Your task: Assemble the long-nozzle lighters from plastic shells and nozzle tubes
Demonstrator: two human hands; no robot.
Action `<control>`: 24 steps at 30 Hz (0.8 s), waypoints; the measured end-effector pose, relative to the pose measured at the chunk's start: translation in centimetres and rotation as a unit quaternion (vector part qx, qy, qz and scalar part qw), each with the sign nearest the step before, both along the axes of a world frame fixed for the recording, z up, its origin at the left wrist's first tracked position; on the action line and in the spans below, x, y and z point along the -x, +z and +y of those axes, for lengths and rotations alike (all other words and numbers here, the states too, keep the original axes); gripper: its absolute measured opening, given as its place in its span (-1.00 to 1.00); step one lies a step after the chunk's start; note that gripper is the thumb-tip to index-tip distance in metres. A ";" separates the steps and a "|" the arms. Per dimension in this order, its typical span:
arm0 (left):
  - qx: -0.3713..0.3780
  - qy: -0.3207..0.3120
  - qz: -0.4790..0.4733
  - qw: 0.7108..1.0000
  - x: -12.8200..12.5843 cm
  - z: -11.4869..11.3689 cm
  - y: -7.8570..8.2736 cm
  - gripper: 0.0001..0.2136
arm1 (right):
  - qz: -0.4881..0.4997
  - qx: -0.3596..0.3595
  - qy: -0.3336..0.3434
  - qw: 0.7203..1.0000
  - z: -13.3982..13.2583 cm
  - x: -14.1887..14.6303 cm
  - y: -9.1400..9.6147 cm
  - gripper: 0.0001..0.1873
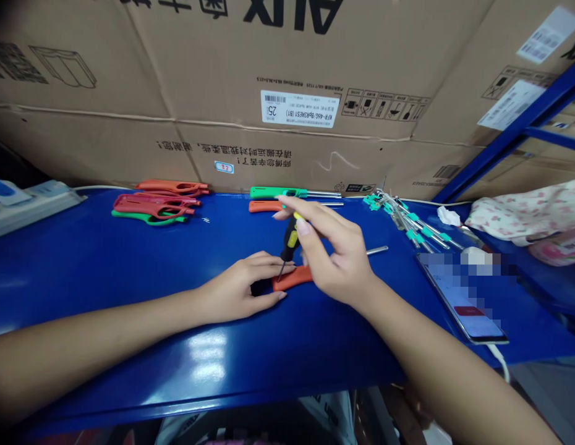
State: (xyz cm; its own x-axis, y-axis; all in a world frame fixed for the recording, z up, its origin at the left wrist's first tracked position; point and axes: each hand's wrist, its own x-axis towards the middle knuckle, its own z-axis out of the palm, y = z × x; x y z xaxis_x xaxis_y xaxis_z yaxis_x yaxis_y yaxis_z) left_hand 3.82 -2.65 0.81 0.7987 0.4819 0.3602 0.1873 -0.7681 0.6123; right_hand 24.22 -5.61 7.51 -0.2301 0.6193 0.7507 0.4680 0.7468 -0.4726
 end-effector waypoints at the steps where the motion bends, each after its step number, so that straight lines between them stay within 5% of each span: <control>1: 0.000 -0.004 -0.001 1.000 0.0 0.0 0.1 -0.66 | 0.012 0.055 0.030 0.998 0.0 0.0 0.1 -0.64; 3: 0.002 -0.010 -0.001 1.000 0.0 0.0 0.3 -0.69 | 0.031 0.092 0.058 0.994 0.1 0.1 0.3 -0.67; 7: 0.002 -0.015 -0.003 1.000 -0.1 0.0 0.3 -0.74 | -0.001 -0.109 -0.051 0.993 0.5 -0.2 -0.1 -0.82; 9: 0.002 -0.015 -0.005 1.000 -0.1 0.0 0.3 -0.75 | -0.039 -0.152 -0.070 0.985 0.6 -0.4 -0.5 -0.80; 14: 0.006 -0.014 0.002 1.000 -0.1 0.0 0.2 -0.72 | 0.004 0.087 0.072 0.994 0.2 -0.2 -0.6 -0.61; 16: 0.006 -0.012 0.002 1.000 -0.1 0.0 0.2 -0.75 | 0.019 0.076 0.076 0.994 0.2 0.0 -0.4 -0.69; 20: 0.013 -0.015 0.004 1.000 -0.1 0.0 0.3 -0.78 | -0.030 -0.110 -0.007 0.993 0.2 0.1 -0.2 -0.79; 24: 0.015 -0.009 0.008 1.000 -0.1 0.0 0.4 -0.79 | -0.044 0.020 0.046 0.998 -0.4 0.3 -0.3 -0.59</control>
